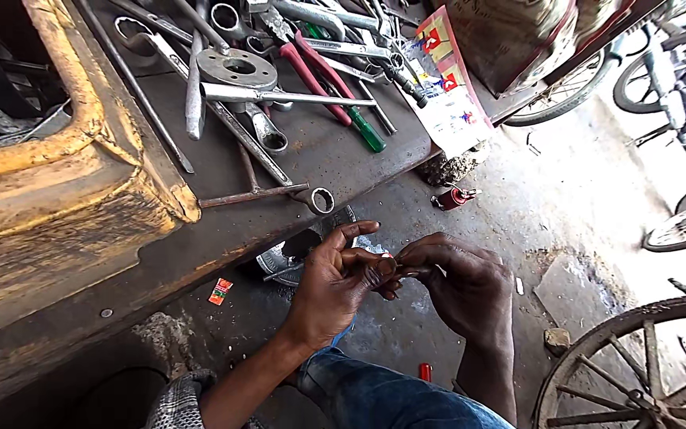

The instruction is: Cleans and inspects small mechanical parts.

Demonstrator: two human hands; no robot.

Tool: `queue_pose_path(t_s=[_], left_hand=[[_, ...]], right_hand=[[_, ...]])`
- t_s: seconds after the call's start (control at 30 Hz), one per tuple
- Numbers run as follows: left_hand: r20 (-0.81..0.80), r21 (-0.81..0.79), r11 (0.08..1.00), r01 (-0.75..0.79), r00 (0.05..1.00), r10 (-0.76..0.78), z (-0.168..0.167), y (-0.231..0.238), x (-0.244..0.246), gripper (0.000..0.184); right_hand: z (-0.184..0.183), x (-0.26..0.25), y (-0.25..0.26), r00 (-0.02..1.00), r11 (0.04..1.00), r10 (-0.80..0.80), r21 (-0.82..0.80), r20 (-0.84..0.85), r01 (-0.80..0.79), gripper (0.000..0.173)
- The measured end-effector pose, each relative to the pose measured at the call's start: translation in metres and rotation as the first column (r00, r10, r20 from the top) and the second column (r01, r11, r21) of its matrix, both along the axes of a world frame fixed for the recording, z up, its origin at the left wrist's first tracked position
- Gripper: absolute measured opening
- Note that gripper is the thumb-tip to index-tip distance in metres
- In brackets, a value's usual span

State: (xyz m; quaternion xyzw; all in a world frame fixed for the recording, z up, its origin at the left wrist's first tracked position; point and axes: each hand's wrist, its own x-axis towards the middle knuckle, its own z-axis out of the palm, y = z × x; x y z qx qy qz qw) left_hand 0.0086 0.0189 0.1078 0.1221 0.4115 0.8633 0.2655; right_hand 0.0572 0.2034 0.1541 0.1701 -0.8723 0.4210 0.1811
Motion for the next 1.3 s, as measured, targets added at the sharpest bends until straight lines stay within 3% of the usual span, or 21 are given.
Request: queue_pose_path(t_s=[0.2, 0.43, 0.63, 0.77, 1.03, 1.17, 1.3], left_hand=[[0.061, 0.056, 0.998, 0.001, 0.998, -0.004, -0.002, 0.002, 0.004, 0.051], [0.024, 0.064, 0.997, -0.053, 0.998, 0.052, -0.002, 0.002, 0.006, 0.063], [0.056, 0.017, 1.000, 0.019, 0.998, -0.020, -0.001, -0.003, 0.003, 0.069], [0.097, 0.069, 0.997, 0.045, 0.994, -0.052, 0.002, -0.003, 0.003, 0.064], [0.115, 0.107, 0.993, 0.053, 0.991, -0.065, -0.001, -0.001, 0.004, 0.057], [0.052, 0.048, 0.999, 0.017, 0.998, -0.020, 0.001, -0.001, 0.005, 0.058], [-0.129, -0.087, 0.996, -0.029, 0.991, 0.018, 0.007, -0.008, 0.000, 0.061]], right_hand=[[-0.002, 0.000, 0.000, 0.999, 0.995, 0.048, -0.081, -0.014, -0.049, 0.003], [0.000, 0.000, 0.001, 0.997, 0.993, 0.076, -0.092, -0.026, -0.078, 0.002], [0.000, 0.001, 0.000, 0.996, 0.986, 0.092, -0.136, -0.009, -0.092, 0.002], [-0.006, -0.001, -0.001, 0.995, 0.963, 0.096, -0.251, -0.024, -0.099, 0.005], [-0.008, -0.003, -0.002, 0.991, 0.936, 0.130, -0.328, -0.013, -0.127, 0.009], [-0.006, -0.002, -0.001, 0.992, 0.950, 0.127, -0.286, -0.012, -0.125, 0.007], [0.005, 0.002, 0.000, 0.998, 0.997, 0.060, -0.046, -0.008, -0.060, 0.007]])
